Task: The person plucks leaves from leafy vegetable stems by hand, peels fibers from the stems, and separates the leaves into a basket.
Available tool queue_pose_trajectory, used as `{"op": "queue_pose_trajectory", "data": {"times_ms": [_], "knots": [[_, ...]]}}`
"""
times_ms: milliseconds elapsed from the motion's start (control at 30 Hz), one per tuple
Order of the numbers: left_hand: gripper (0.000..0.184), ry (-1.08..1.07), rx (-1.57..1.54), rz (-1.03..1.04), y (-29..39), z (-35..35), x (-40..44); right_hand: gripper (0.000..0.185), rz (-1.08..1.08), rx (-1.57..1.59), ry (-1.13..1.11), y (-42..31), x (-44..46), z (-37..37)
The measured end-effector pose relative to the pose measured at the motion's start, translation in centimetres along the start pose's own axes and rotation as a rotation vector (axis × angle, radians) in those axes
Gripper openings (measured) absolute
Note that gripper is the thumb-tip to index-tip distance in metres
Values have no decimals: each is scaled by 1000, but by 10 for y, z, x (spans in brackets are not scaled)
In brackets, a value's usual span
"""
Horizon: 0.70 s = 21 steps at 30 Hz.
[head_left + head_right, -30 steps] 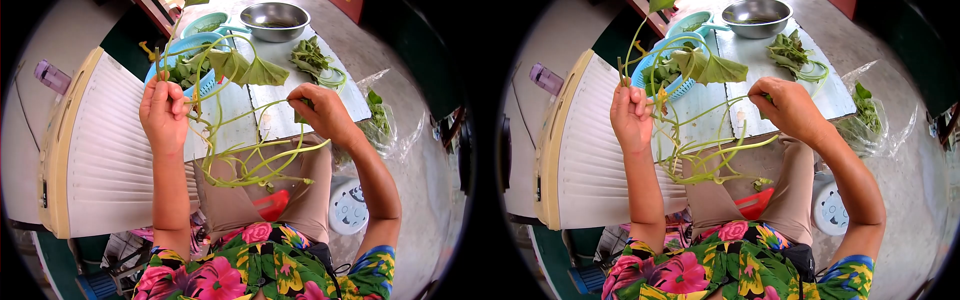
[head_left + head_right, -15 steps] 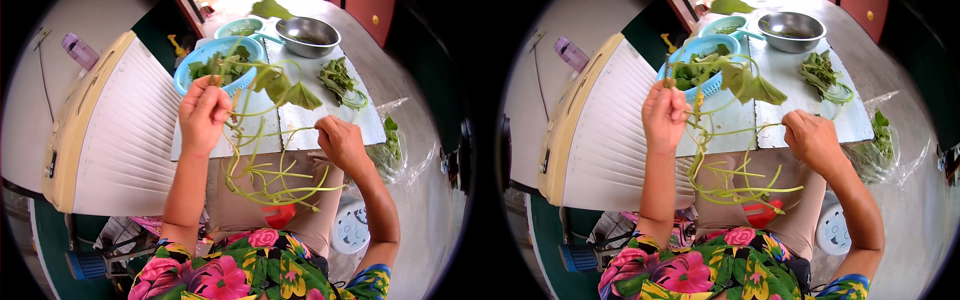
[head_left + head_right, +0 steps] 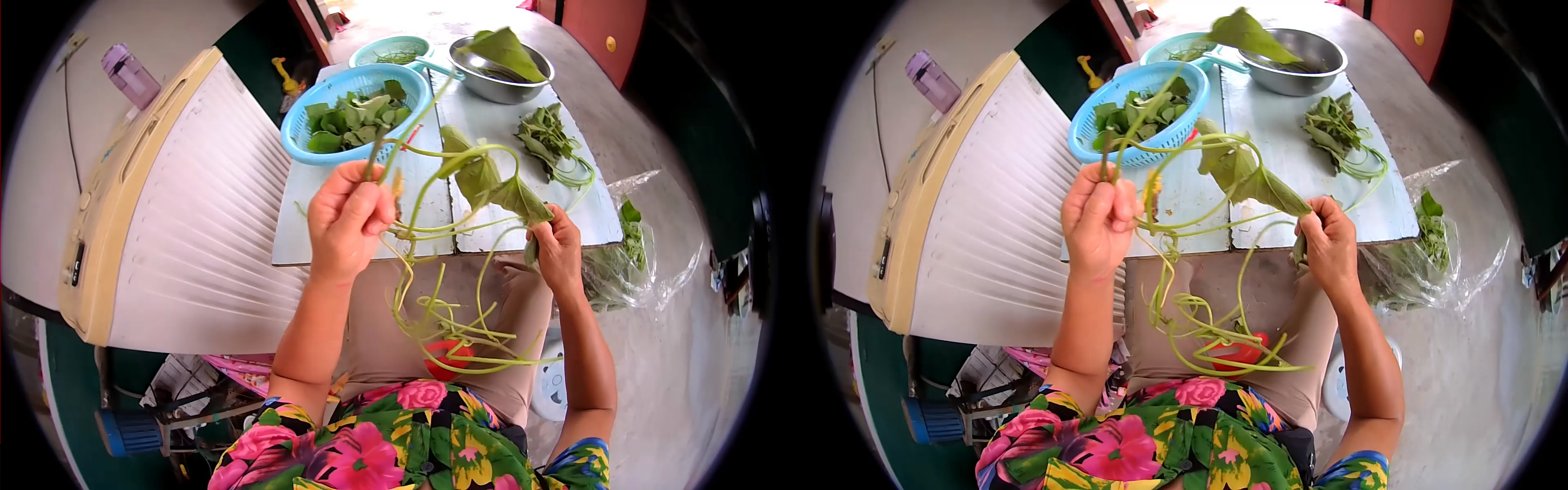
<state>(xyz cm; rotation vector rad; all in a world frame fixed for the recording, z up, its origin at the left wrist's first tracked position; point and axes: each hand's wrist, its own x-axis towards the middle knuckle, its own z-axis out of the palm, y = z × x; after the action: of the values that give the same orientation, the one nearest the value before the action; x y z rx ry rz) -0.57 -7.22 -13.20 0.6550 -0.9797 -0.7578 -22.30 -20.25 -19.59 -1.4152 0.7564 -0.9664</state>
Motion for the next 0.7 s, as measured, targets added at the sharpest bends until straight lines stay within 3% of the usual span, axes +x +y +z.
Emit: {"op": "queue_pose_trajectory", "data": {"times_ms": [133, 233, 333, 500, 600, 700], "knots": [[17, 27, 58, 62, 3, 1, -1, 9, -90, -34, 110, 10, 3, -6], [16, 114, 86, 45, 6, -5, -2, 13, 59, 481, 222, 18, 16, -28], [15, 102, 115, 14, 5, -5, -1, 14, 53, 568, 224, 5, 12, -36], [16, 97, 71, -17, -6, -1, -2, 15, -17, 499, 155, -26, 0, -30], [17, 140, 205, -24, -10, 7, -3, 13, -169, 230, 191, -47, -4, -18], [16, 77, 122, -11, -15, 6, -4, 14, -294, -23, 139, -63, -4, -8]]}}
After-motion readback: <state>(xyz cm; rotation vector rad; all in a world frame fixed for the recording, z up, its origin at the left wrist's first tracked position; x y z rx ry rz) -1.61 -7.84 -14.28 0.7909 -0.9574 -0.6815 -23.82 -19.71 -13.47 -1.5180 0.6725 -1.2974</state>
